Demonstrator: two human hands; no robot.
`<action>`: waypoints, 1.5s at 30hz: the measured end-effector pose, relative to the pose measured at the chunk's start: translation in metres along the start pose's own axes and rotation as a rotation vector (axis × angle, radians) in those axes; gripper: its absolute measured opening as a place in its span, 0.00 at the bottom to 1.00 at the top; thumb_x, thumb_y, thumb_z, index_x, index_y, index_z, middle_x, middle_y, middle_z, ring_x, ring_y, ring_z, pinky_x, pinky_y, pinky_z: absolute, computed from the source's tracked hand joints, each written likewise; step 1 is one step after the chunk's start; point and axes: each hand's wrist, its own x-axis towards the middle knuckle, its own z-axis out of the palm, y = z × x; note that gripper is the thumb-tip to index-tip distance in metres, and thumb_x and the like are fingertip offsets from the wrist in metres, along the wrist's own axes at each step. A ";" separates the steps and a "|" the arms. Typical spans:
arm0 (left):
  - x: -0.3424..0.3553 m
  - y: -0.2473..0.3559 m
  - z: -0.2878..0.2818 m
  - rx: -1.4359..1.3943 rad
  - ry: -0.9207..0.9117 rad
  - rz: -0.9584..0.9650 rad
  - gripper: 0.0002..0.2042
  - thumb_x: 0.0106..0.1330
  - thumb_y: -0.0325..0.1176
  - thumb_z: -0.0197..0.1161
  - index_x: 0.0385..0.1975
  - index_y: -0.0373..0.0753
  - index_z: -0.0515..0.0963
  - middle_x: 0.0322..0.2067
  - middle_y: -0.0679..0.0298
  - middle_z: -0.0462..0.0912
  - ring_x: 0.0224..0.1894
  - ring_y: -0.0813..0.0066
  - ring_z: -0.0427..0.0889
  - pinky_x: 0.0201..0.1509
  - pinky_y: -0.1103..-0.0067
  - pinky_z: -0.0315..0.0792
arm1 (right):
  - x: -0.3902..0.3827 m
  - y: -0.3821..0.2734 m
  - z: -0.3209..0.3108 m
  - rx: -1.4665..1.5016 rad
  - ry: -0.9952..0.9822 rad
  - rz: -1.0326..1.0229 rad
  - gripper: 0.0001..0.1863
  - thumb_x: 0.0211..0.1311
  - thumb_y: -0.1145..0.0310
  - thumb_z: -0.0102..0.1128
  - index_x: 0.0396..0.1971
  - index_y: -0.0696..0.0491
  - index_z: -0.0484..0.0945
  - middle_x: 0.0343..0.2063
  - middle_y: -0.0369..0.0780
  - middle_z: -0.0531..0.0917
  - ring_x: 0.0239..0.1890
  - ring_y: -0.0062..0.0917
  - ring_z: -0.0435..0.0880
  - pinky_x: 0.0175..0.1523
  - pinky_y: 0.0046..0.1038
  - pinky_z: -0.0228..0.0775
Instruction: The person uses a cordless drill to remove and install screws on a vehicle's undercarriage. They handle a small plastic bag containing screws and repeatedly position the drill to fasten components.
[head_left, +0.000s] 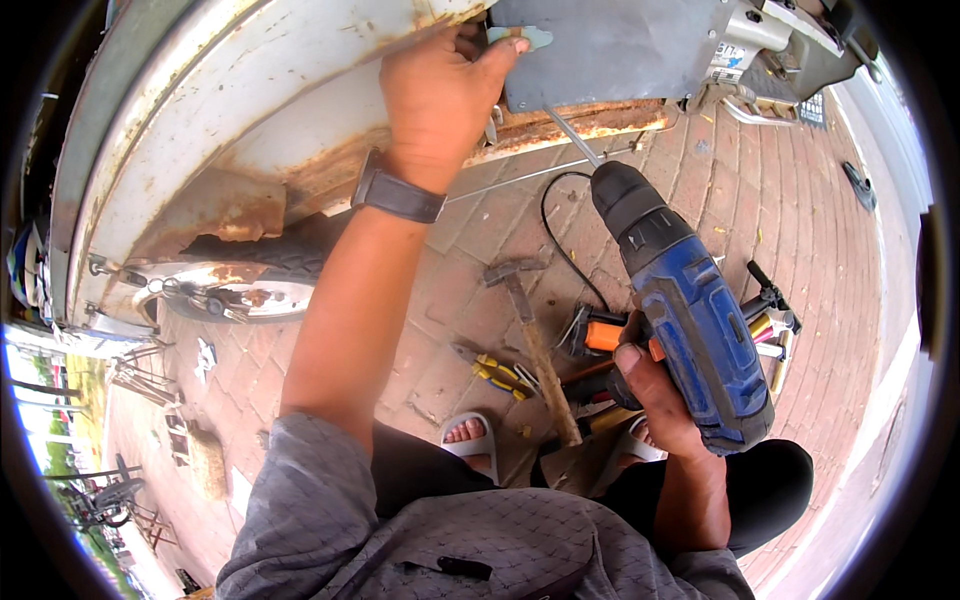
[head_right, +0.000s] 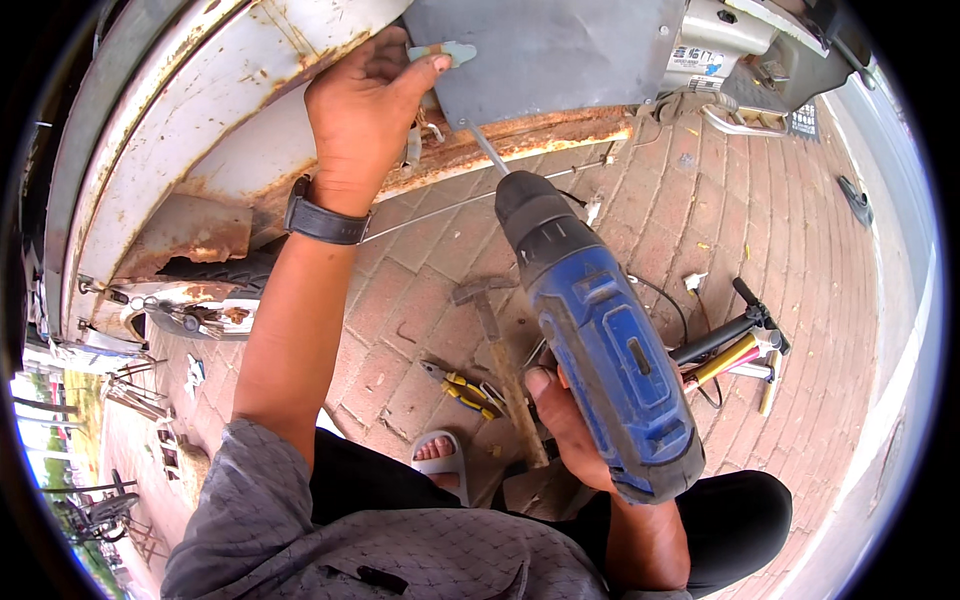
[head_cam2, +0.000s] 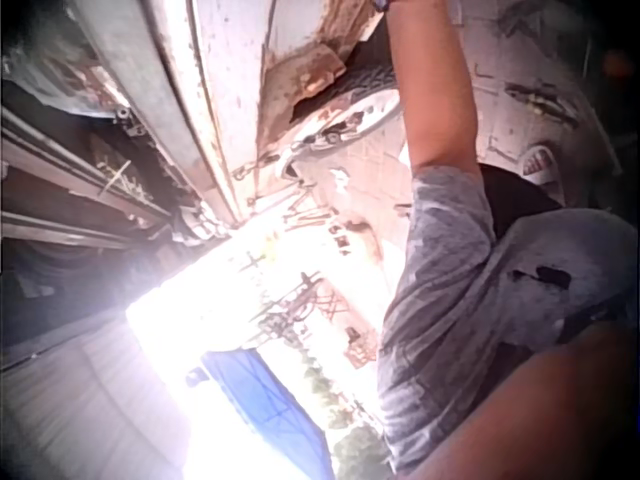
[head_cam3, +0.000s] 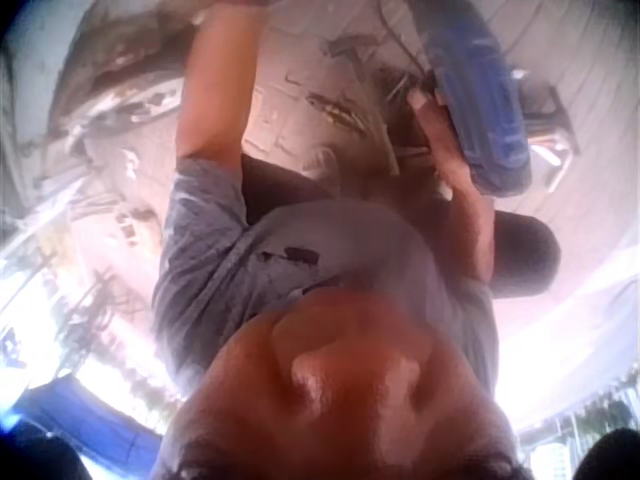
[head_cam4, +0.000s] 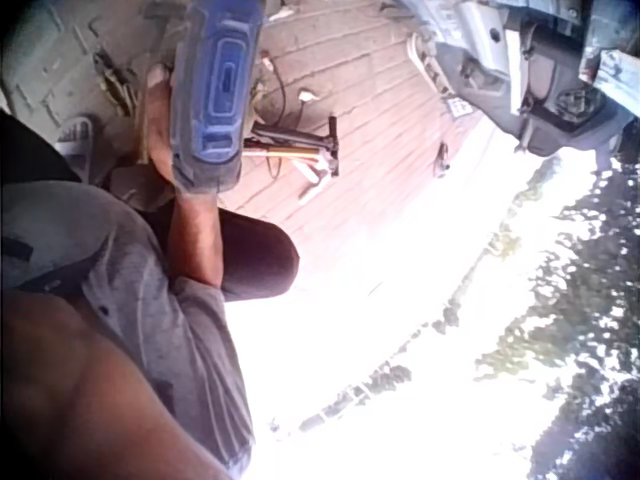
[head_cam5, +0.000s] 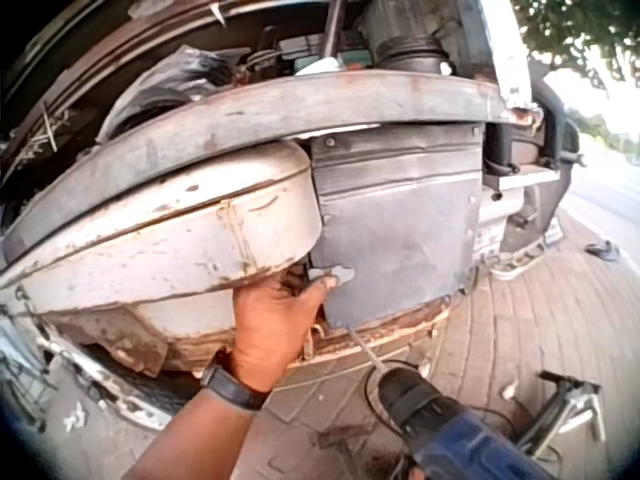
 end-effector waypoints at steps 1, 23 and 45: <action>-0.001 0.001 -0.002 0.017 -0.044 -0.035 0.14 0.57 0.39 0.77 0.30 0.33 0.84 0.20 0.61 0.84 0.22 0.70 0.80 0.30 0.75 0.75 | -0.001 0.000 0.000 0.022 -0.005 0.038 0.14 0.58 0.75 0.75 0.44 0.54 0.85 0.36 0.37 0.87 0.35 0.28 0.84 0.40 0.29 0.77; -0.043 0.006 -0.101 -0.013 -0.251 -0.051 0.06 0.69 0.28 0.69 0.41 0.33 0.82 0.35 0.67 0.82 0.37 0.81 0.78 0.44 0.80 0.75 | -0.037 0.005 -0.008 -0.010 -0.043 0.239 0.13 0.58 0.78 0.74 0.42 0.56 0.83 0.31 0.34 0.83 0.32 0.21 0.79 0.38 0.26 0.72; -0.351 -0.128 -0.079 0.412 -0.815 -0.582 0.10 0.63 0.36 0.69 0.39 0.37 0.83 0.36 0.47 0.84 0.42 0.45 0.83 0.49 0.59 0.78 | -0.063 0.039 0.015 0.164 -0.012 0.862 0.17 0.59 0.76 0.72 0.48 0.57 0.80 0.36 0.36 0.83 0.37 0.22 0.82 0.43 0.27 0.76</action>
